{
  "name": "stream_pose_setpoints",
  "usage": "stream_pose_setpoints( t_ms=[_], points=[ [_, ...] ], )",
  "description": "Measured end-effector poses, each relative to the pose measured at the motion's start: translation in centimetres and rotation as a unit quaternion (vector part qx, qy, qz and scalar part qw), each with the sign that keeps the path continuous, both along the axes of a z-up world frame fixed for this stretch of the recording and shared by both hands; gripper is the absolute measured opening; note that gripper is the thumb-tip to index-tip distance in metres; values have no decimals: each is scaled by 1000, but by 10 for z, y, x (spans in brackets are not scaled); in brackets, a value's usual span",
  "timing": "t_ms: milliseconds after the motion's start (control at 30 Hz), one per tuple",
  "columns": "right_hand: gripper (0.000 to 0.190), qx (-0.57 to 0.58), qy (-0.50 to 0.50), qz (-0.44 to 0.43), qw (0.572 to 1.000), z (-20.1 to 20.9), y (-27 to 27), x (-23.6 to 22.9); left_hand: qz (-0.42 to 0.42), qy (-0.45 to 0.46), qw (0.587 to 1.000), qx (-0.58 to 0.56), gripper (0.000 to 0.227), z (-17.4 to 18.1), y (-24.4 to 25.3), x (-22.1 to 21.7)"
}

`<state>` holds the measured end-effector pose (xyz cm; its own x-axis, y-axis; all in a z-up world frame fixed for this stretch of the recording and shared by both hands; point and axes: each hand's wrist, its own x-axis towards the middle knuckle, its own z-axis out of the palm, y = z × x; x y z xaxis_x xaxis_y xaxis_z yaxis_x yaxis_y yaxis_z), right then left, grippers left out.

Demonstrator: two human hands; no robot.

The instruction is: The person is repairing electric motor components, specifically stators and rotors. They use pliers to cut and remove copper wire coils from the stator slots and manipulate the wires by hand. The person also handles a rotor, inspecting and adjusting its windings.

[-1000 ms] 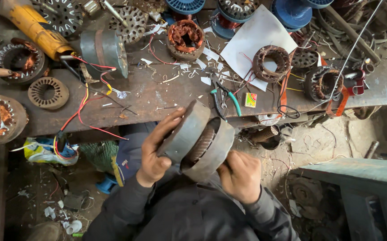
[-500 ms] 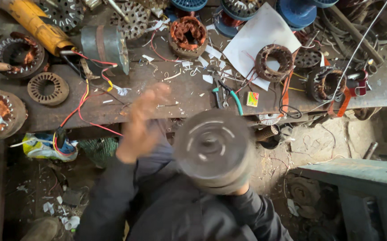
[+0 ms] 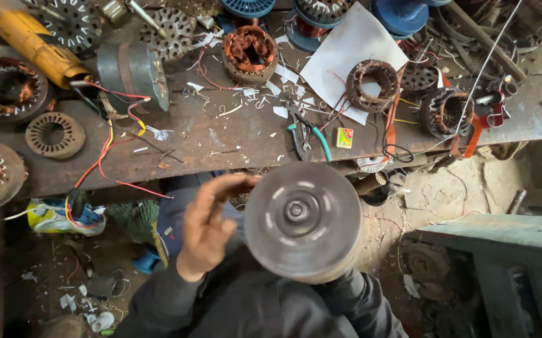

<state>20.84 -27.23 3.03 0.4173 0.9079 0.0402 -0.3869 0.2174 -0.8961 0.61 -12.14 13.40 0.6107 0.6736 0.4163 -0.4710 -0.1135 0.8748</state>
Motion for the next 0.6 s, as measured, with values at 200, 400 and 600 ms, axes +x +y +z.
stream_pose_setpoints(
  t_ms=[200,400,600],
  points=[
    [39,-1,-3,15,1000,-1,-6,-10,-149,15,988,-44,116,9,-15,-1],
    [33,-12,-36,51,998,6,-23,-12,-122,57,991,-22,133,3,-21,0],
    [27,1,-76,53,996,16,-19,-21,-126,-28,990,-61,120,-6,-20,6]
  ],
)
